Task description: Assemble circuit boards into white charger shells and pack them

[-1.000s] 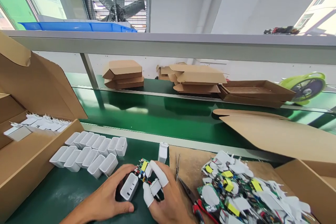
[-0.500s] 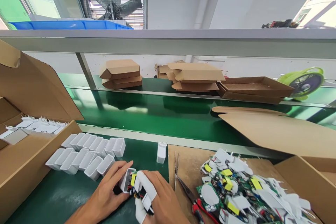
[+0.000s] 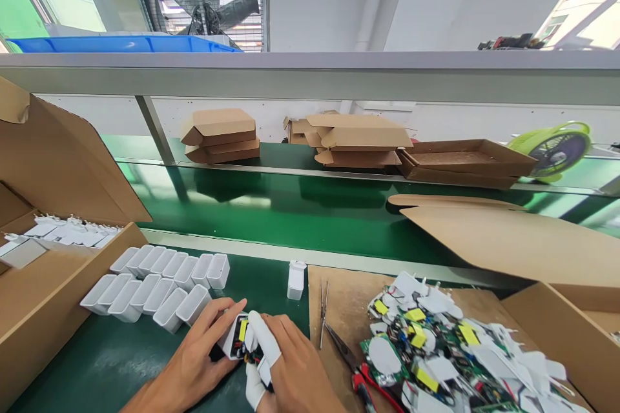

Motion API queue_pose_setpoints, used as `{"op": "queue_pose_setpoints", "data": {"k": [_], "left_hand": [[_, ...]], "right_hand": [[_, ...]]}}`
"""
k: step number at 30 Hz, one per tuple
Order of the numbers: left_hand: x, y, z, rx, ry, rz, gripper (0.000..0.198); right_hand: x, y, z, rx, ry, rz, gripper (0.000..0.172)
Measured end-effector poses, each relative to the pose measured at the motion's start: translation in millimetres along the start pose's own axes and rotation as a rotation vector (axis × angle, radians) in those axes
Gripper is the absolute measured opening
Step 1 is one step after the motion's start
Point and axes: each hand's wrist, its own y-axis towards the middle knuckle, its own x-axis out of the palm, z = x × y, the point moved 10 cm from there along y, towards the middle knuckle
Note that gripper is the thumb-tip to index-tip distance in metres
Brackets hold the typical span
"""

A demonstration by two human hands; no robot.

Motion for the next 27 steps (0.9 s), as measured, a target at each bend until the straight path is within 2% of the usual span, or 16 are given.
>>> {"op": "queue_pose_setpoints", "data": {"k": [7,14,19,27], "left_hand": [[0.0,-1,-1,-0.029,-0.001,-0.008,0.081],[1.9,-2,-3,-0.041,-0.008,-0.037,0.080],[-1.0,-2,-1,-0.029,0.010,-0.011,0.079],[-0.8,-3,0,-0.028,0.007,-0.002,0.080]], "right_hand": [[6,-3,7,0.042,0.100,-0.074,0.086],[13,-7,12,0.076,0.132,-0.118,0.087],[15,-9,14,0.088,0.133,-0.115,0.089],[11,-7,9,0.041,0.094,-0.093,0.084]]}}
